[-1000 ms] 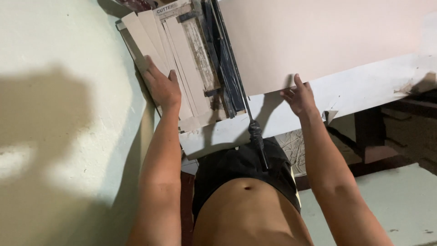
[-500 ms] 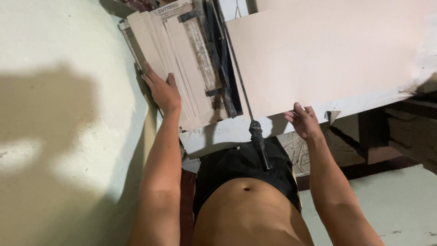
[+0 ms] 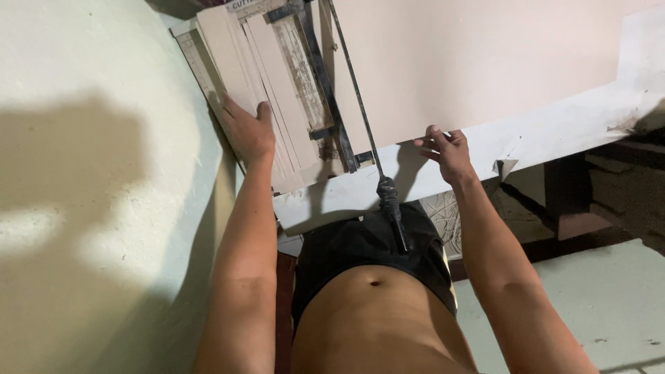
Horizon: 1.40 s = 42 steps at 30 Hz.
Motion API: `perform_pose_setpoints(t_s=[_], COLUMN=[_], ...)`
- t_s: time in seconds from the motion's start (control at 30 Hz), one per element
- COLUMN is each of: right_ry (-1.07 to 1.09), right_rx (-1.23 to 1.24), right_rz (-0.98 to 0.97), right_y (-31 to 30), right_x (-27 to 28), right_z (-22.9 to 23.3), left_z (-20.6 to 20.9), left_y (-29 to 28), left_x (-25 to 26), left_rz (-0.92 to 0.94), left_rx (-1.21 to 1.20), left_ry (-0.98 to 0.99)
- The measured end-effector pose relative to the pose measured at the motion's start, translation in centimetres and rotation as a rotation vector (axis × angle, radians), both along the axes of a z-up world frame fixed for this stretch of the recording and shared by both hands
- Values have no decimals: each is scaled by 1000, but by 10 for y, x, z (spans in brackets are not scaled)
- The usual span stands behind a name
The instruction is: The person uses a manual paper cutter to trim large sheets of light-colored paper. They align the paper against the guide, pull down the cutting arm to slice the sheet, and then remove the cut piece.
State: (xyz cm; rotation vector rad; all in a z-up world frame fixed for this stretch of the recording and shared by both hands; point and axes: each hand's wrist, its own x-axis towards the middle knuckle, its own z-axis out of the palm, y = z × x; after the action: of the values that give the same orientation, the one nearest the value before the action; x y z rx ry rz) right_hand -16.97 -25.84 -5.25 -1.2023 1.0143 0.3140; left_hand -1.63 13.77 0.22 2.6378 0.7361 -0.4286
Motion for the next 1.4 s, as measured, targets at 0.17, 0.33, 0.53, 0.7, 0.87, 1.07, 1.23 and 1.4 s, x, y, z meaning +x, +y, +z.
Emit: perform_pose_setpoints(t_s=[0.17, 0.33, 0.53, 0.7, 0.87, 1.07, 1.23, 1.4], right_ry=[-22, -97, -60, 293, 199, 202, 189, 251], right_rx=[58, 175, 200, -241, -557, -864, -739, -562], right_rz=[-97, -75, -88, 621, 1099, 1324, 1257, 1114], right_y=[7, 4, 5, 29, 119, 139, 125, 119], right_x=[0, 9, 10, 38, 36, -62, -48, 6], right_z=[1, 18, 15, 76, 239, 78, 85, 253], left_z=[44, -27, -44, -2, -1, 2, -1, 2], left_y=[-63, -111, -133, -144, -142, -141, -139, -133], left_x=[16, 9, 9, 18, 16, 14, 20, -12], left_rz=[-321, -715, -818, -817, -805, -759, -767, -865], left_rx=[173, -53, 205, 239, 182, 60, 78, 37], left_ry=[-66, 154, 361, 478, 509, 503, 396, 256])
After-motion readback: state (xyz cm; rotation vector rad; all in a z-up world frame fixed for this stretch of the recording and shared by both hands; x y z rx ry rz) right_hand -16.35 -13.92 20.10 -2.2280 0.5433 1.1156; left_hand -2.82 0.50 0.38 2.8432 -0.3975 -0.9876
